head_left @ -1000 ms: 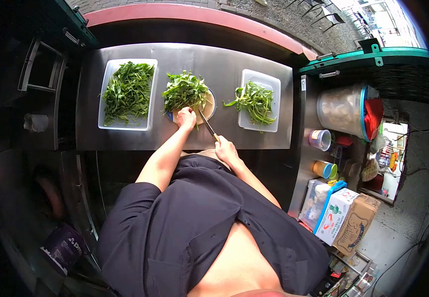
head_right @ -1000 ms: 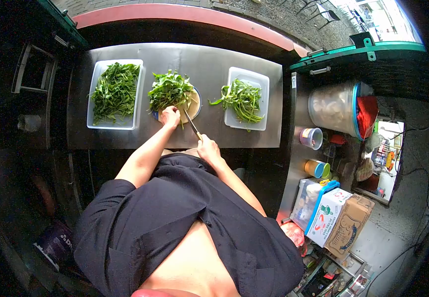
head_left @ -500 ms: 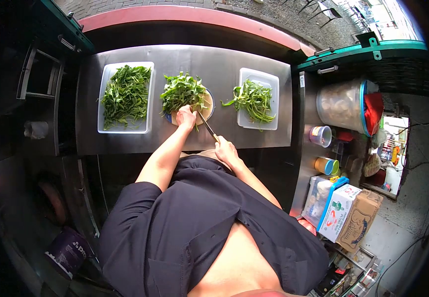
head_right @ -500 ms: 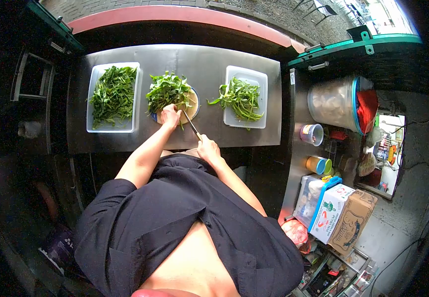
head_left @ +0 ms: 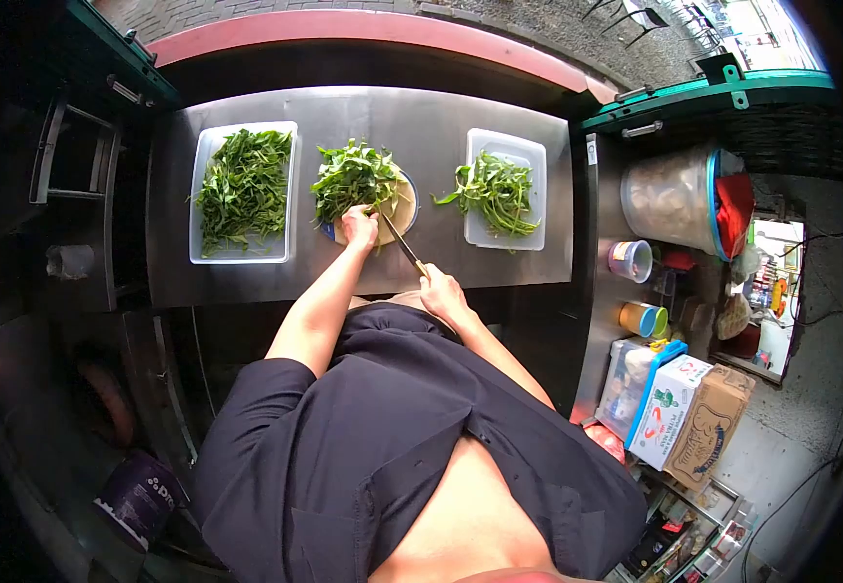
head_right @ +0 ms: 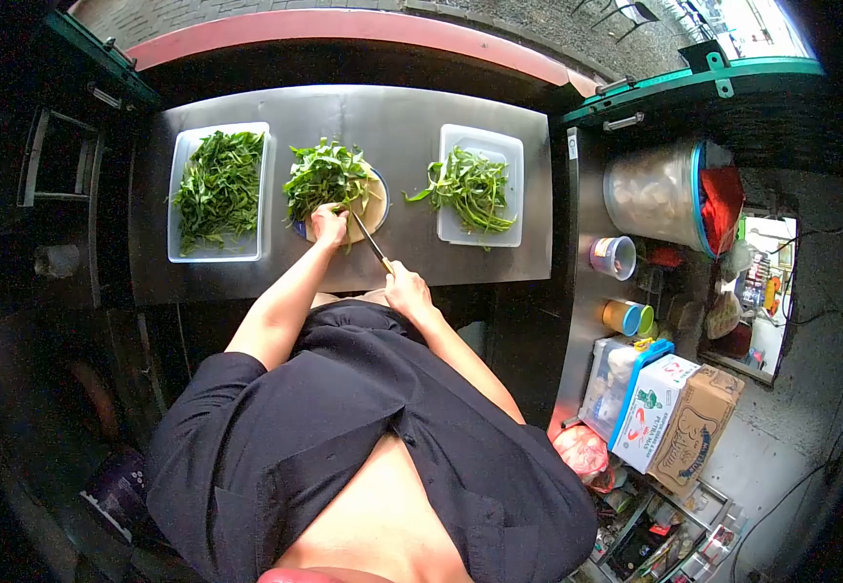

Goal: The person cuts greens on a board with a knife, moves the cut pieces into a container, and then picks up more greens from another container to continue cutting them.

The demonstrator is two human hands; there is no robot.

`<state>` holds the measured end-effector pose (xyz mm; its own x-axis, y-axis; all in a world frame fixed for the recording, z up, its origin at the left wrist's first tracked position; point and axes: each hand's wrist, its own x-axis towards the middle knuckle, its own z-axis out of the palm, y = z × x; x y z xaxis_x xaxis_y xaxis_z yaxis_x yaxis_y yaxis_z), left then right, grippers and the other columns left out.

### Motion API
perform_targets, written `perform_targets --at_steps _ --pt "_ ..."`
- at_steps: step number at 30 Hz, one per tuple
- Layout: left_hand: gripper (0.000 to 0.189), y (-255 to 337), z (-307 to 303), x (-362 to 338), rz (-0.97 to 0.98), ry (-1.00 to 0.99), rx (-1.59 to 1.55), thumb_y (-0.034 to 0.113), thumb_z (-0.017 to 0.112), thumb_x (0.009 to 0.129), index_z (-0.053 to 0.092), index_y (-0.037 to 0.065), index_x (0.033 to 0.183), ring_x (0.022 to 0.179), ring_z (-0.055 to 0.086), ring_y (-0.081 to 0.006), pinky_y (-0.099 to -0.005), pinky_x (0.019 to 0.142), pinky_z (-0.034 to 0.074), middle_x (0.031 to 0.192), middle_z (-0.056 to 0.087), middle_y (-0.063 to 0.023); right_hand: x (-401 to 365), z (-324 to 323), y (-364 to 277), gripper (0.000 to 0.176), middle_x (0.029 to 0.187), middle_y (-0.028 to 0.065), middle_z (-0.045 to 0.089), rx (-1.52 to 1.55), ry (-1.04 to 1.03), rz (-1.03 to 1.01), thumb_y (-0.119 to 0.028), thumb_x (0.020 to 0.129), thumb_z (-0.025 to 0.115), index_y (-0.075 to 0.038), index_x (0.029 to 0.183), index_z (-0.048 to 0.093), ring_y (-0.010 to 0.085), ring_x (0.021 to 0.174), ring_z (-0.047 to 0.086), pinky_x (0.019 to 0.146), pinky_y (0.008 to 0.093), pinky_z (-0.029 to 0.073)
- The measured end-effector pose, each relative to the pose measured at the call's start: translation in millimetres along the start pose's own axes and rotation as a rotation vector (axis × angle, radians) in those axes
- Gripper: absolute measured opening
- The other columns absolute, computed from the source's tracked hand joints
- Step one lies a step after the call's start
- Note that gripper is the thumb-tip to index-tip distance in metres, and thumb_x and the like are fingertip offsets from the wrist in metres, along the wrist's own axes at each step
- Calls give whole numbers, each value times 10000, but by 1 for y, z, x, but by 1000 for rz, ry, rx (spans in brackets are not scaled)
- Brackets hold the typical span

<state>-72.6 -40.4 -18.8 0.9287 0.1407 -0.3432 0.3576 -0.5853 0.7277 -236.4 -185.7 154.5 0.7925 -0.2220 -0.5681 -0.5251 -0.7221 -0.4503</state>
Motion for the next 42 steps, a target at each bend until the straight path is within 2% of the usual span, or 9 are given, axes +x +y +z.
perform_targets --at_steps 8,14,16,25,29,34,36,39,42 --pt "333 4 -4 -1 -21 10 34 185 868 762 781 90 1069 1007 720 -328 -406 912 559 1044 753 -179 6 -1 -9 289 995 317 692 -36 -54 -4 -264 990 533 -44 1168 588 506 993 665 871 583 521" --pt "330 8 -7 2 -43 7 72 169 885 739 770 100 1040 1029 713 -336 -413 929 558 1075 748 -157 8 -3 -15 279 1044 313 678 -18 -80 0 -245 992 527 -19 1145 582 504 1043 640 884 576 500" --pt "330 11 -8 2 -55 1 62 170 886 737 770 100 1037 1032 712 -336 -413 929 558 1077 747 -158 6 -5 -22 301 1073 318 689 -54 -113 45 -233 989 498 -22 1182 592 492 1075 655 930 569 514" --pt "314 10 -8 -2 -9 16 48 144 835 760 771 85 1062 1059 700 -352 -424 952 548 1092 740 -173 3 -9 -36 263 1079 294 707 -280 -176 46 -163 950 550 -2 1155 587 441 1053 697 920 521 555" --pt "312 8 -8 0 -4 -14 25 134 818 766 774 87 1071 1070 694 -357 -436 961 543 1107 735 -185 -4 -1 -23 260 1075 287 709 -292 -156 28 -177 964 562 -20 1170 572 446 1043 696 909 530 553" --pt "281 11 -12 -3 -18 -6 79 173 849 747 779 65 997 977 728 -318 -403 903 567 1003 757 -164 4 4 -8 256 1003 304 706 -132 -52 39 -222 1000 537 -39 1173 577 486 996 685 881 564 538" --pt "218 8 -16 -5 26 -31 64 160 851 741 784 70 928 894 740 -291 -387 841 577 908 763 -137 8 5 -3 254 981 316 698 -102 -11 25 -224 1001 541 -31 1162 571 504 985 675 870 581 529" --pt "189 1 -16 -8 110 -12 63 150 841 746 776 62 899 841 741 -275 -375 792 576 859 760 -130 13 3 3 255 944 336 685 -72 36 -4 -223 998 547 -24 1157 566 528 960 663 841 602 521" --pt "131 0 -14 -9 175 -1 47 144 806 777 758 57 863 848 737 -309 -412 792 575 875 750 -155 10 -3 3 264 962 336 688 -70 32 -63 -230 991 530 -6 1125 569 518 962 671 858 591 529"
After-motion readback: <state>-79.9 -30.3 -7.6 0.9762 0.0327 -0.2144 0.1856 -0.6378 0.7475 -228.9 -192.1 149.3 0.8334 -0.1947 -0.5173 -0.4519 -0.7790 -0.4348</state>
